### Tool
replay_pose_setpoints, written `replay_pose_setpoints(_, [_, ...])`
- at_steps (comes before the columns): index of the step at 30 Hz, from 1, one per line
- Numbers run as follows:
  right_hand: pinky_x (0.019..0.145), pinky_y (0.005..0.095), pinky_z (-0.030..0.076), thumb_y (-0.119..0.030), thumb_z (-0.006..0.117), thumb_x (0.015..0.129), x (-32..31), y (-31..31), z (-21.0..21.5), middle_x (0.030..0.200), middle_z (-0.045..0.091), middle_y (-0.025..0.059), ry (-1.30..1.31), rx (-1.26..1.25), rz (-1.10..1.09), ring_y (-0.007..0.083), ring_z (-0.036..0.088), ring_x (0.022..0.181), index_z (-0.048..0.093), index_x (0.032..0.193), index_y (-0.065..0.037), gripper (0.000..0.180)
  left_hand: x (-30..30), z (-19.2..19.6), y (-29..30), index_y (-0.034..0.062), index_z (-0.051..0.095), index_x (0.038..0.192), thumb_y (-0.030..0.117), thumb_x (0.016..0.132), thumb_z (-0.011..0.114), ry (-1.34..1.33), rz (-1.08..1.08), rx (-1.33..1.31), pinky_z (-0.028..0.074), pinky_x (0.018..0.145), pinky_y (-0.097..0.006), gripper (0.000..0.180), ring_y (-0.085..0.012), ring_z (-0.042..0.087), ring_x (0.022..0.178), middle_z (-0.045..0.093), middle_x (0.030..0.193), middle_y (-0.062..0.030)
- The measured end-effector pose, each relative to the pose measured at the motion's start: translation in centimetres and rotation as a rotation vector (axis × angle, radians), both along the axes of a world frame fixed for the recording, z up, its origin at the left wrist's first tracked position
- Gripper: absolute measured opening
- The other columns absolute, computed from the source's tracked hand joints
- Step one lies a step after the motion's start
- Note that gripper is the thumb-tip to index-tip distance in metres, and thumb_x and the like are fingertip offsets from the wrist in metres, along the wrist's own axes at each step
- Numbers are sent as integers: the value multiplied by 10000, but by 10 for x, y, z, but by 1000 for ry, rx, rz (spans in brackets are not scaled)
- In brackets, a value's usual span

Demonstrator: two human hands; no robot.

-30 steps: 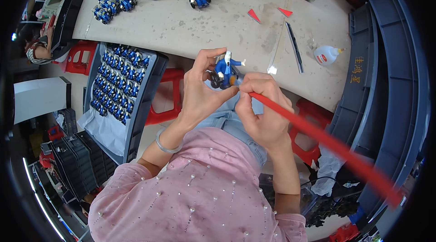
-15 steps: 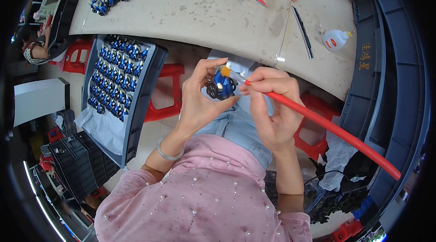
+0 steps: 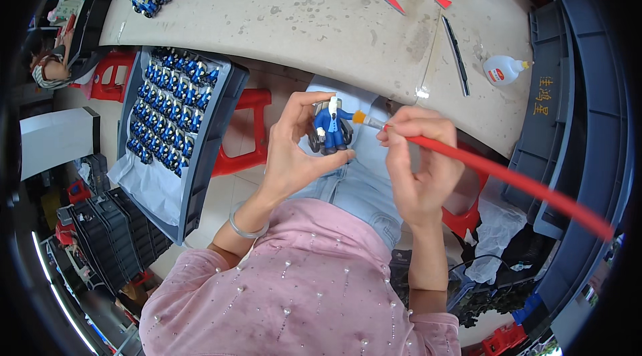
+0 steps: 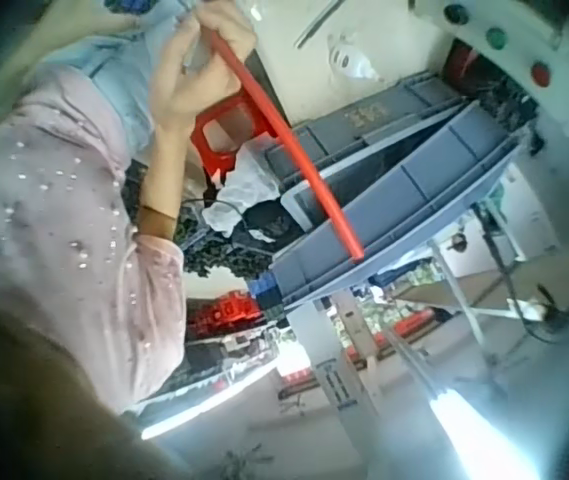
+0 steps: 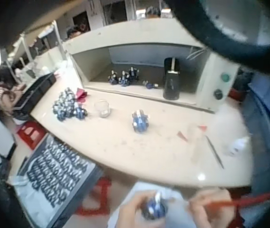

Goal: The recorder is painting and assembling small blue robot/character figurines at a workbench.

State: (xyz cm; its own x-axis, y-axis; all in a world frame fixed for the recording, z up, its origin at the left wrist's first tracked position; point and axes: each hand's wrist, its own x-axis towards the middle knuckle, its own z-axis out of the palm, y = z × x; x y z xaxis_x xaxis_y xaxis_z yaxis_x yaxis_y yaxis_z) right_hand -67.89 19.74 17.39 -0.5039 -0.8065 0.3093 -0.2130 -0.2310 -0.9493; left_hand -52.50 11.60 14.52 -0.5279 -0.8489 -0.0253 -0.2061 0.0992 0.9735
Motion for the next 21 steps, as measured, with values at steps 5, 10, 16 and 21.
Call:
replay_pose_setpoints(5, [675,252,517,105,533,843,-2,-4,11,894,581,152,166,13,134,148,612,736,508,962,25,145,-3,0,-3,41,448,1218,1,617,820,206,-28,259,494,754,-241,707,-128,630,877,644,964,-102])
replay_pose_setpoints(10, [621,244,515,78,523,863,-13,1,26,897,577,159,-226,51,87,141,601,695,487,937,20,101,-3,0,-5,43,460,1217,74,620,846,260,-62,388,490,771,-246,712,-113,622,843,653,907,-74])
replay_pose_setpoints(16, [672,260,507,78,537,865,-14,-4,14,943,586,144,-80,28,203,141,608,739,519,987,40,129,-3,0,-5,35,455,1253,57,626,853,310,-147,476,492,762,-238,743,-109,624,862,660,972,-87])
replay_pose_setpoints(21, [643,253,524,88,518,873,-22,-4,10,912,589,157,54,-31,-62,153,613,710,506,991,42,128,4,2,-6,20,436,1295,20,653,831,426,-159,596,511,789,-256,754,-121,635,889,650,1030,-96])
